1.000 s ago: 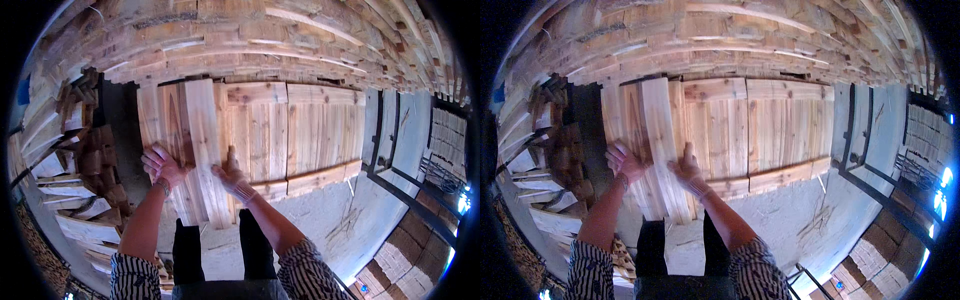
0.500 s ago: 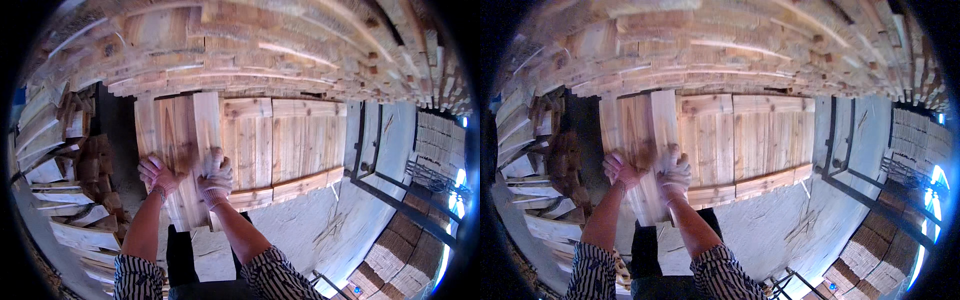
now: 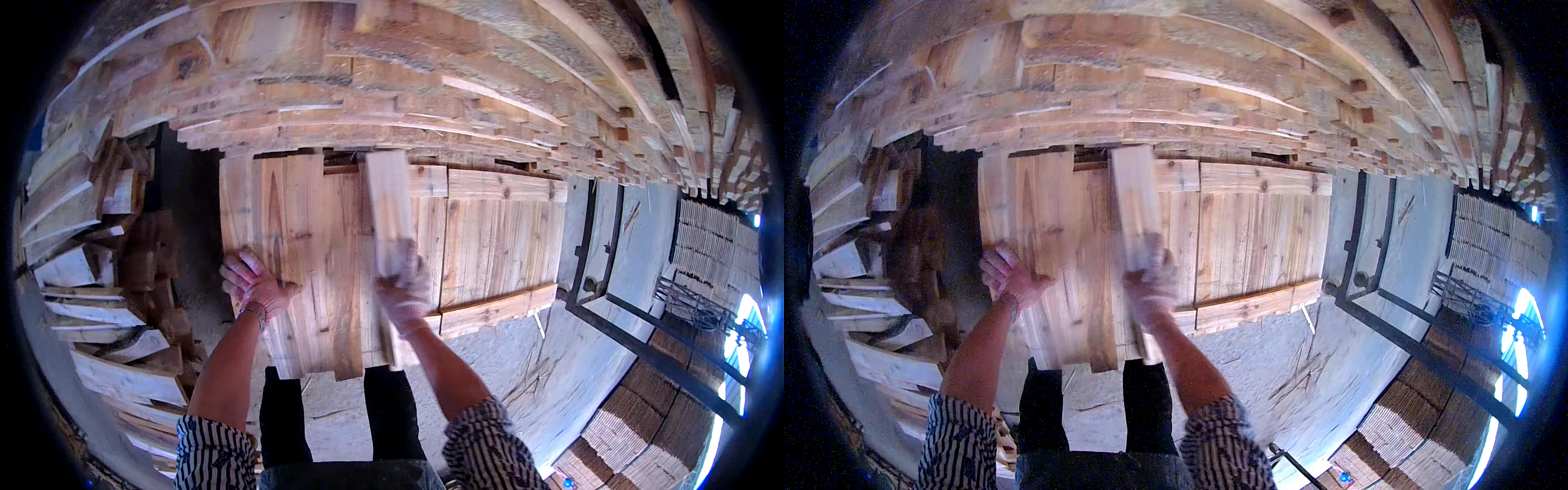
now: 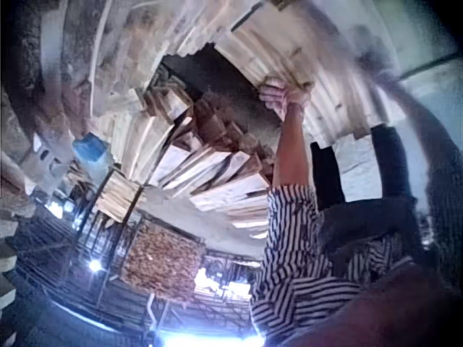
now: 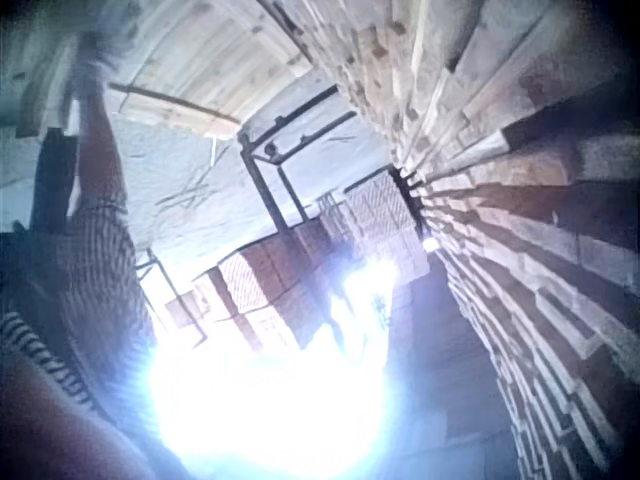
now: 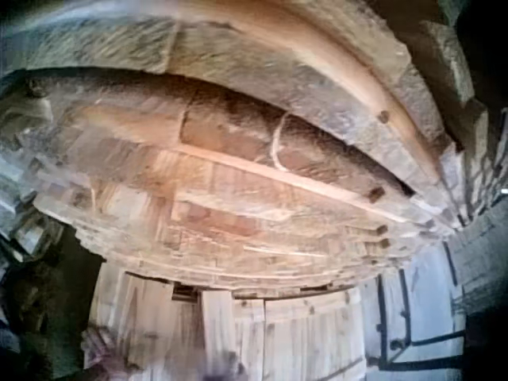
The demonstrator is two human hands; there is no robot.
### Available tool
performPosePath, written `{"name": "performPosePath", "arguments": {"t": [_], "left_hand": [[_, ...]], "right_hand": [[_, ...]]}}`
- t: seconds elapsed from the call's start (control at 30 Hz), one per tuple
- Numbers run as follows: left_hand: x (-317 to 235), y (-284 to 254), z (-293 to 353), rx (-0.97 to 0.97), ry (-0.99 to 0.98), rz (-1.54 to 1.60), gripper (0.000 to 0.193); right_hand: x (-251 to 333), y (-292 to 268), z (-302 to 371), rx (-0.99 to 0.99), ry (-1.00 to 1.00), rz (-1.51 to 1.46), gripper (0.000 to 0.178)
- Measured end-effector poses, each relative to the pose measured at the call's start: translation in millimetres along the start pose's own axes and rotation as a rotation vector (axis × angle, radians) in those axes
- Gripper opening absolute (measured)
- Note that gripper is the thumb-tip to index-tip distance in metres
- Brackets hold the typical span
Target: The person repeatedly picks up wooden planks from a large pile and stacks them onto a growing stack. They handle the planks by hand, arranging them in layers and occasionally adjusting the alignment of the stack.
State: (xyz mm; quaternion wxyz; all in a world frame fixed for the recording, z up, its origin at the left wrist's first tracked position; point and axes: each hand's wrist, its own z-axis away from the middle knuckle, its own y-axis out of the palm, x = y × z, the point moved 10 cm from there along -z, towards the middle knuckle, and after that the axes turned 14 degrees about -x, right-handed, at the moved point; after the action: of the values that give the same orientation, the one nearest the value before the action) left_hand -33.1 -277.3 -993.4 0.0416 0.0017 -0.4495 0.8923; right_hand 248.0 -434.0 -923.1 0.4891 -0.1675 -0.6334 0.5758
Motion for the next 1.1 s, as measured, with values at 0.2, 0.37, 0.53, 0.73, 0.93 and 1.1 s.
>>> {"name": "performPosePath", "arguments": {"t": [0.2,0.37,0.53,0.73,0.93,1.1], "left_hand": [[-2.3,-4.4,4.5,-0.083,0.013,-0.06,0.135],[-17.8,1.0,-4.3,-0.142,0.066,-0.055,0.138],[-2.2,3.1,0.2,-0.027,-0.011,-0.045,0.138],[7.9,13.8,3.0,-0.052,0.071,0.053,0.142],[-34.8,-15.3,7.0,-0.132,0.11,0.252,0.135],[10.7,-8.2,20.7,-0.053,0.047,0.28,0.126]], "right_hand": [[-68.9,-9.6,-30.3,-0.081,0.1,0.258,0.086],[-112.8,30.5,-23.9,0.008,-0.049,-0.445,0.081],[-107.0,-20.7,-51.8,0.045,-0.151,0.147,0.08],[-90.9,49.9,-20.3,0.178,-0.007,0.252,0.073],[-234.1,78.3,-54.3,-0.258,-0.882,1.296,0.045],[-143.1,47.0,-44.2,0.257,-0.198,0.768,0.065]]}}
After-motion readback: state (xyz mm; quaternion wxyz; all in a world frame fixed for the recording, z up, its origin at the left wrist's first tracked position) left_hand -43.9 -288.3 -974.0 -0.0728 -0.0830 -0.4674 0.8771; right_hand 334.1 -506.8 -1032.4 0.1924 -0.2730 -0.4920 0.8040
